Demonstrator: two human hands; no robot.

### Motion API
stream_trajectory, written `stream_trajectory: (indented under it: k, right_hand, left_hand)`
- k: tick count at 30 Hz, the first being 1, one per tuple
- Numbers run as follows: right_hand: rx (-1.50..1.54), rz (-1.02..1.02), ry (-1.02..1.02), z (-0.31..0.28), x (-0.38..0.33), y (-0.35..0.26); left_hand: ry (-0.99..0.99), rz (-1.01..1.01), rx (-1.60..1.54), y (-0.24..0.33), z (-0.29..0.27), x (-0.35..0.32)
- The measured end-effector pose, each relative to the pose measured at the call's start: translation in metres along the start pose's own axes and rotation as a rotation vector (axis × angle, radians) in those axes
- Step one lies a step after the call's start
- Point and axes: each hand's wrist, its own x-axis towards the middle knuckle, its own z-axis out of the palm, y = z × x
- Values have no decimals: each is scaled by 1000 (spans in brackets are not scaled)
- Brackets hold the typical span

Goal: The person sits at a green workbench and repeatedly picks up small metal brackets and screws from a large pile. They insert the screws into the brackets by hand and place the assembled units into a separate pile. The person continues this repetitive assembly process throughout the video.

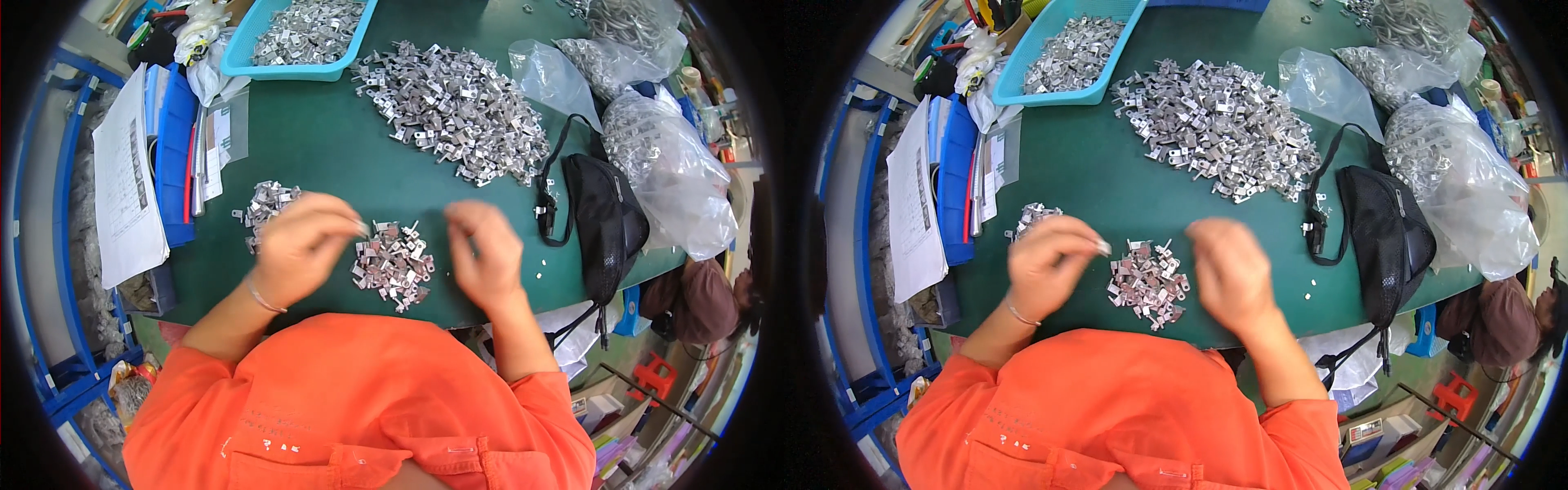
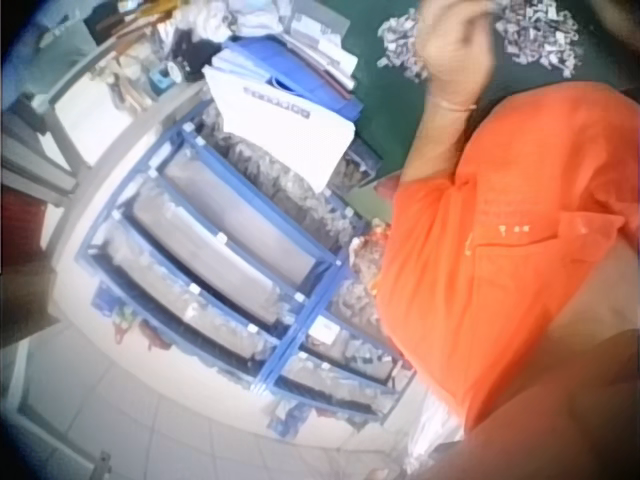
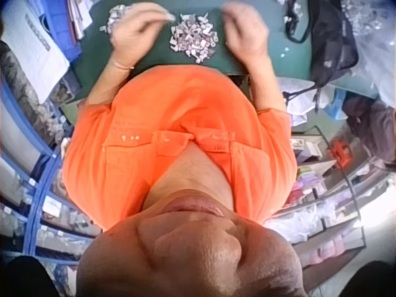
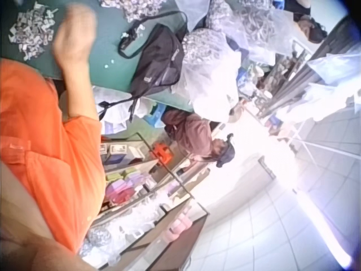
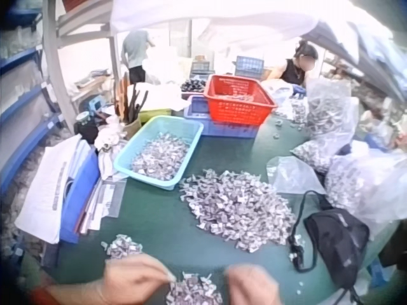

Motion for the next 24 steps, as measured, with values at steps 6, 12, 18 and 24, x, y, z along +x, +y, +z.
stream_trajectory:
  k: [6,12,18,24]
  right_hand:
    - [-259,330,107,2,14,50]
    - [-304,239,162,-2,7,52]
    - [583,421,90,1,2,2]
    - [757,333,98,14,-7,-31]
  left_hand:
    - [227,-289,283,-45,-51,-25]
    - [216,-263,338,-47,-54,-26]
    - [20,-489,-470,-9,0,-8]
    - [-177,-624,-964,7,35,7]
